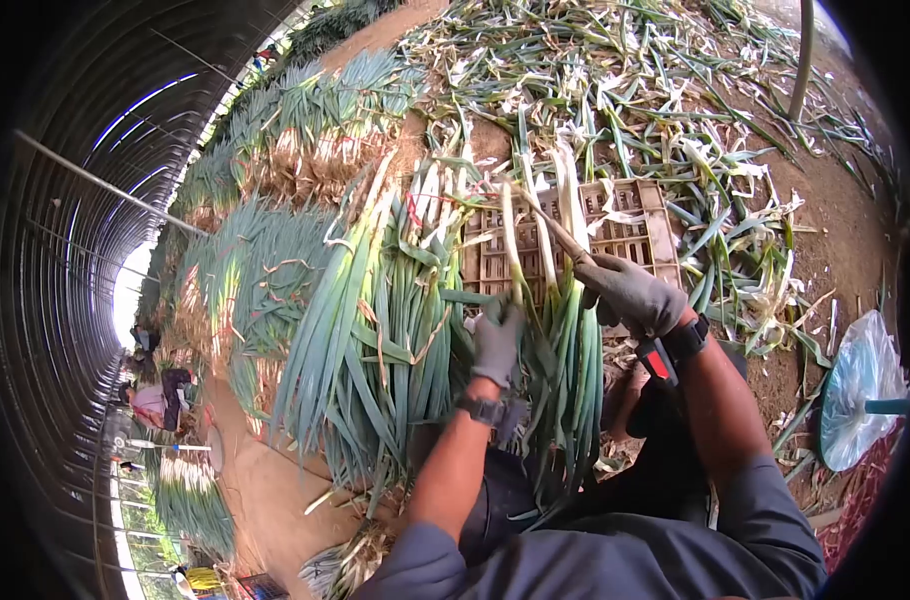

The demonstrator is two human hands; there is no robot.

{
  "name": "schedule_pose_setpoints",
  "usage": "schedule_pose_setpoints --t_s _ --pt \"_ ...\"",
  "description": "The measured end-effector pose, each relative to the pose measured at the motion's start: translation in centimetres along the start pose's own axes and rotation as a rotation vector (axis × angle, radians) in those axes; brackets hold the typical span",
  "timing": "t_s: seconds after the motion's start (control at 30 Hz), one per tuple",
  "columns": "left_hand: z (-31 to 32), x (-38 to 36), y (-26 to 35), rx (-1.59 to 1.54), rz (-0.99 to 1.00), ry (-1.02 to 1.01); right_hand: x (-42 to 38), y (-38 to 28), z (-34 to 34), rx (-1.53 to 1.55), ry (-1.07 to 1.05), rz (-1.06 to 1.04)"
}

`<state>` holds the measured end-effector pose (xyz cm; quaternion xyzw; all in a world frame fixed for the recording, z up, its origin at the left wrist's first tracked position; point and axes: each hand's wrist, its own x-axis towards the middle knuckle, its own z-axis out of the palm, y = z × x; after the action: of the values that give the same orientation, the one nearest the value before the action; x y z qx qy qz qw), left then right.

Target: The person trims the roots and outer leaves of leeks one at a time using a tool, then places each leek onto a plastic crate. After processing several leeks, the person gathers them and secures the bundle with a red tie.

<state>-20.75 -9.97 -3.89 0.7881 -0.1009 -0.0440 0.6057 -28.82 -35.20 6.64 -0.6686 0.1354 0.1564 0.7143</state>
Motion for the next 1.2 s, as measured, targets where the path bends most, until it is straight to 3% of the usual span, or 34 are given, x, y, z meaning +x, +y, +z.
schedule_pose_setpoints --t_s 0.07,0.17,0.3,0.4,0.43,0.67,0.77,0.9,1.0,1.03,1.13,1.2 --pt "-0.8 4.1 0.3 -0.053 -0.093 -0.144 -0.7 0.2 0.6 -0.056 0.000 0.015" --pt "-1.3 9.7 -3.3 0.230 -0.020 -0.142 -1.8 0.6 1.6 -0.117 -0.089 0.025" --pt "-0.1 9.4 1.5 0.702 0.044 -0.052 -2.6 0.7 3.5 -0.327 -0.150 0.068" --pt "0.1 9.4 0.2 0.694 -0.003 -0.042 -0.7 1.9 3.8 -0.493 -0.089 -0.004" --pt "0.0 9.4 0.0 0.700 0.025 -0.056 -0.7 1.4 4.0 -0.447 -0.086 0.074" --pt "-0.7 7.5 1.5 0.697 -0.041 -0.154 1.0 1.9 4.9 -0.468 -0.117 0.020" --pt "-0.9 5.5 0.1 0.471 -0.032 -0.176 2.9 2.1 5.0 -0.433 -0.110 0.072" --pt "-1.0 2.5 -1.3 0.404 -0.017 -0.132 4.0 1.6 6.1 -0.291 -0.038 0.056" --pt "-1.4 1.2 -1.4 0.605 -0.069 -0.114 6.2 3.1 6.5 -0.430 -0.028 0.016" --pt "-1.6 1.1 -1.7 0.595 0.017 -0.097 5.8 2.5 6.6 -0.428 -0.017 0.004" --pt "-1.9 -0.3 -0.1 0.648 -0.057 -0.135 7.3 3.0 6.5 -0.500 -0.024 0.029" --pt "-2.0 -0.8 -0.8 0.749 0.053 -0.094 8.2 3.1 7.0 -0.476 0.001 0.043"
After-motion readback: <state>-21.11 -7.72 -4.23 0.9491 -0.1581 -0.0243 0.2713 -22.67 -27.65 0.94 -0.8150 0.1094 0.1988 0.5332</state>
